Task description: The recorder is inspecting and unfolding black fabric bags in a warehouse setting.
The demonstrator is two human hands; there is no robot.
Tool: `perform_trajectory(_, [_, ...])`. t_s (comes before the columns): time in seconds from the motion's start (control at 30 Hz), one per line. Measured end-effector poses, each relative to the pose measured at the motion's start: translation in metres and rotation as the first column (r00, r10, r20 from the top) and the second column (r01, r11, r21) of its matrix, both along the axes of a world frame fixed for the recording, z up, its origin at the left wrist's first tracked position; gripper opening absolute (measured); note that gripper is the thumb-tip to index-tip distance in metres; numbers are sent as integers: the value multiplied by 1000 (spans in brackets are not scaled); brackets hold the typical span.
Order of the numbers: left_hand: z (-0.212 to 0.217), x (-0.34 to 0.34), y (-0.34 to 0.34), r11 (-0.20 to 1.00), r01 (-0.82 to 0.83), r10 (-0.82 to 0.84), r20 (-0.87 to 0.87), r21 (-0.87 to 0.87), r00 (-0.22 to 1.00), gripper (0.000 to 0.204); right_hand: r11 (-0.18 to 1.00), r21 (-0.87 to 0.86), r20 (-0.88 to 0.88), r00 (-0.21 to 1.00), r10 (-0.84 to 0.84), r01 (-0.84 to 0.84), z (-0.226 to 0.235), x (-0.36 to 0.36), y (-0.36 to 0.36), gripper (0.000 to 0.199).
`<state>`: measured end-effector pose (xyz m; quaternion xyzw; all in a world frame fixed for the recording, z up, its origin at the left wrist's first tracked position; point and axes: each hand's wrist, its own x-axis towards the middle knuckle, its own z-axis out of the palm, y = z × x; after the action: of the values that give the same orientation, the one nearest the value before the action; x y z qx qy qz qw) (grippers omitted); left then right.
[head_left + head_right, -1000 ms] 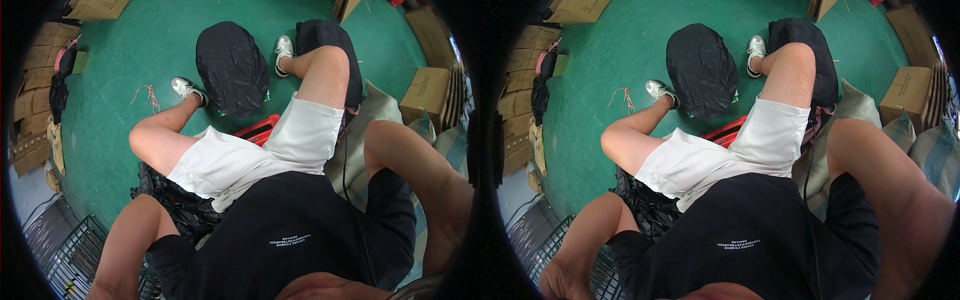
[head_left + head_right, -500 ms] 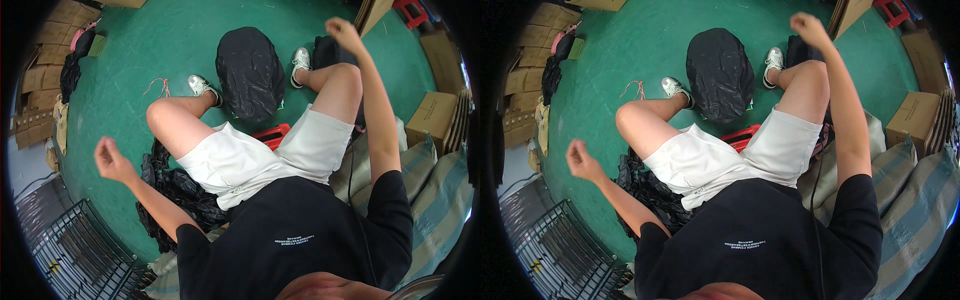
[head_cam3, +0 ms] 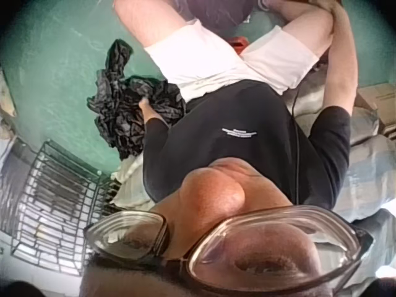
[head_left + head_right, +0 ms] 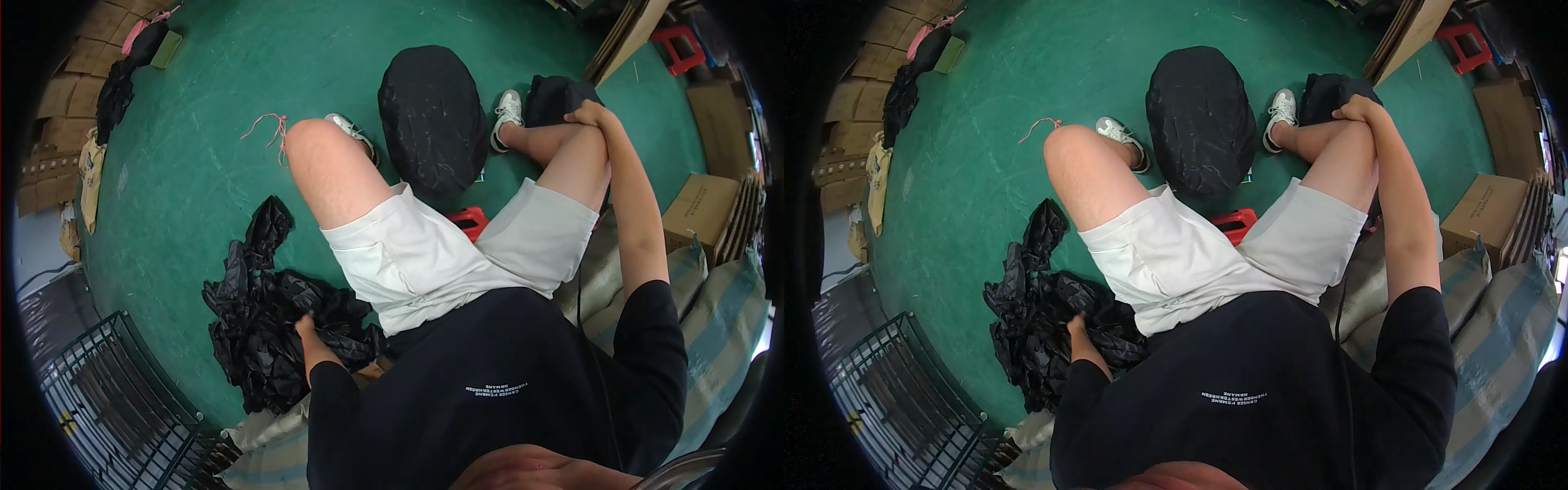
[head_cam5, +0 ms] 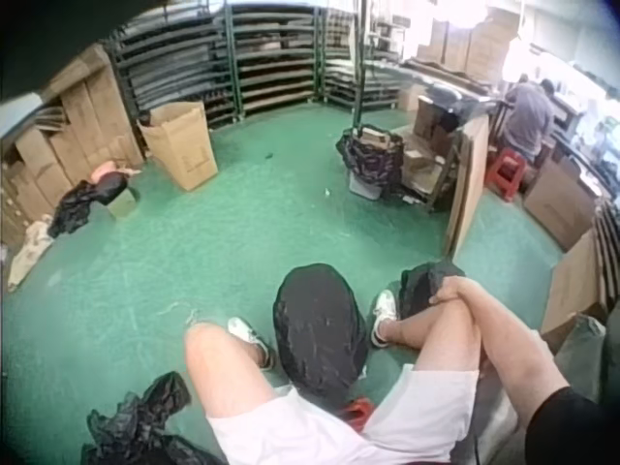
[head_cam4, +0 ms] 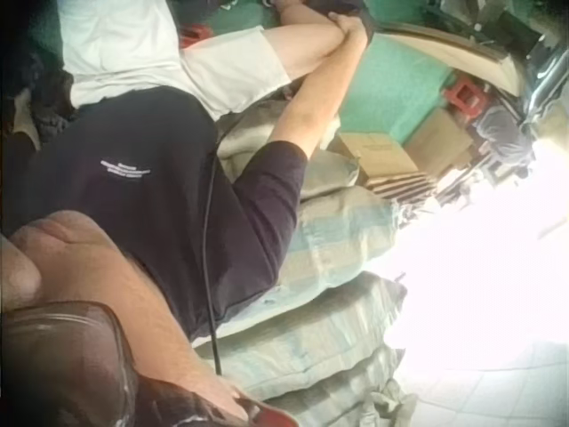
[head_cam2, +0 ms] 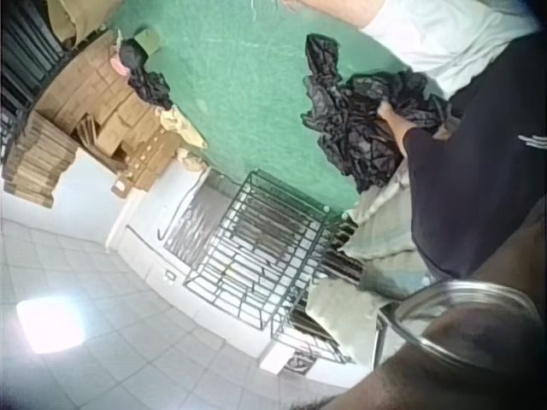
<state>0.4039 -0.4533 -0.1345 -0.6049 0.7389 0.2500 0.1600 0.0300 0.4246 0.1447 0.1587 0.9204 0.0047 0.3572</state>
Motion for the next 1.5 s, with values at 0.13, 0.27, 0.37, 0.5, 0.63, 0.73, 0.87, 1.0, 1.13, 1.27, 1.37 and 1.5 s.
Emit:
perform_trajectory(0.13, [-39,56,-20,951,-70,15,183,300,983,64,995,29,-33,995,-99,100,11,9,-17,66])
perform_trajectory(0.27, [-34,98,46,857,-211,164,139,470,977,62,993,61,-37,994,-102,105,22,18,-13,65])
perform_trajectory(0.37, [-27,53,94,761,-301,289,116,574,950,60,994,52,-45,995,-93,95,25,14,-19,64])
perform_trajectory(0.5, [-30,28,125,757,-393,443,32,521,896,50,994,73,-93,993,-70,77,41,17,-37,62])
perform_trajectory(0.63, [-81,142,79,885,-282,262,104,370,959,40,995,-8,-131,986,-101,101,46,19,-39,61])
perform_trajectory(0.73, [-58,135,77,862,-370,342,141,346,929,39,987,-35,-185,970,-160,157,60,26,-45,62])
perform_trajectory(0.87, [-27,98,90,813,-497,458,195,303,867,38,948,-100,-188,930,-317,303,63,34,-40,63])
perform_trajectory(1.0, [-36,71,90,692,-626,613,164,361,773,33,953,-111,-170,939,-298,282,57,38,-30,63])
perform_trajectory(1.13, [-81,113,87,432,-695,870,-64,575,488,16,955,-110,-194,937,-291,274,53,37,-24,63])
perform_trajectory(1.27, [-109,129,58,376,-676,901,-82,634,425,12,943,-159,-191,928,-320,292,51,43,-21,63])
perform_trajectory(1.37, [-76,114,96,378,-713,901,-57,591,431,16,957,-125,-214,935,-283,261,54,39,-30,60])
perform_trajectory(1.5, [-58,96,103,432,-618,875,-138,657,465,20,962,-113,-243,932,-267,247,52,41,-14,59])
